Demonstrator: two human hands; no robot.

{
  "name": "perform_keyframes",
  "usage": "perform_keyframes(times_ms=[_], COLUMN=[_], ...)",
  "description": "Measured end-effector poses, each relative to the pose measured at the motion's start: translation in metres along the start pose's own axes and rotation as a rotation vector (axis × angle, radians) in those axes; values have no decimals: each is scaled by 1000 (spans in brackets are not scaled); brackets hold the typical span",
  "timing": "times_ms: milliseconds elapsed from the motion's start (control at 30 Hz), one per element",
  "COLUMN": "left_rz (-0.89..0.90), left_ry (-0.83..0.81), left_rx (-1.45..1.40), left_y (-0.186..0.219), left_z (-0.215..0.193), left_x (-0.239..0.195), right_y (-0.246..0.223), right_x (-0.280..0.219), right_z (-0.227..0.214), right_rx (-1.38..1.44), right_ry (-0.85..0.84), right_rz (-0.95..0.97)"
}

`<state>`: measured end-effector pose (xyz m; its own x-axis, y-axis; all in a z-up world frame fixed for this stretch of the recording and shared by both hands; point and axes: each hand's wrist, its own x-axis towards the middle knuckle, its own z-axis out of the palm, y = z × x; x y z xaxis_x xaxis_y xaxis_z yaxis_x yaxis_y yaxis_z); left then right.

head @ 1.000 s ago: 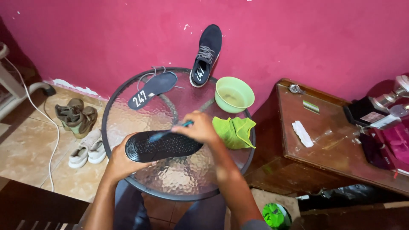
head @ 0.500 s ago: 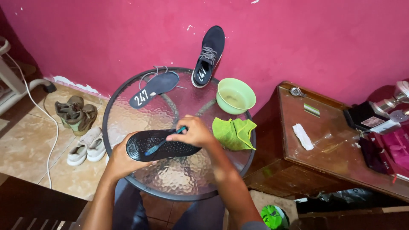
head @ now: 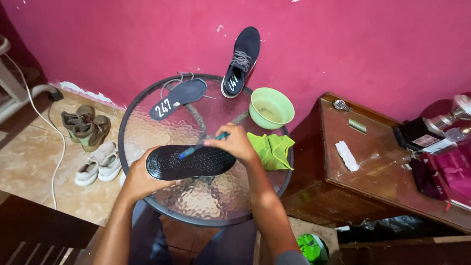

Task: The person scrubs the sole of a black shoe using a toothbrush. They hold the shoe over a glass table and repeatedly dip the toothbrush into a bowl of water to clean the textured surface of the sole.

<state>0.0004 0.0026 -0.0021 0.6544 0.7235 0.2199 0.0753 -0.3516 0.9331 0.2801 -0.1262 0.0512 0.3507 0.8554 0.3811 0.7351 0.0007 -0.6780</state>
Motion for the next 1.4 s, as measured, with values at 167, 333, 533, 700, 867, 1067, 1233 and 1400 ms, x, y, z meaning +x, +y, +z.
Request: perform_keyframes(times_ms=[167, 333, 533, 700, 867, 1067, 1233, 1400], left_rz=[-13, 2, -1, -17, -8, 39, 55, -1], left_ry=[-4, 0, -6, -6, 3, 1, -2, -6], left_rx=[13, 24, 4, 21, 41, 15, 36, 22], left_y=[2, -3, 1, 9, 3, 2, -8, 3], left_z=[0, -1, -1, -1, -1, -2, 0, 1], left_x=[-3, -3, -3, -2, -1, -3, -1, -4], right_y=[-20, 3, -22, 10, -19, 10, -11, 10], right_x=[-2, 3, 2, 2, 2, 3, 3, 4], right_z=[13, 9, 12, 3, 18, 6, 21, 12], right_rx=[-60, 9, -92, -13, -37, -49, -117, -10], right_ry=[-35, -60, 16, 21, 12, 12, 50, 61], right_rz=[-88, -85, -80, -73, -144, -24, -24, -45])
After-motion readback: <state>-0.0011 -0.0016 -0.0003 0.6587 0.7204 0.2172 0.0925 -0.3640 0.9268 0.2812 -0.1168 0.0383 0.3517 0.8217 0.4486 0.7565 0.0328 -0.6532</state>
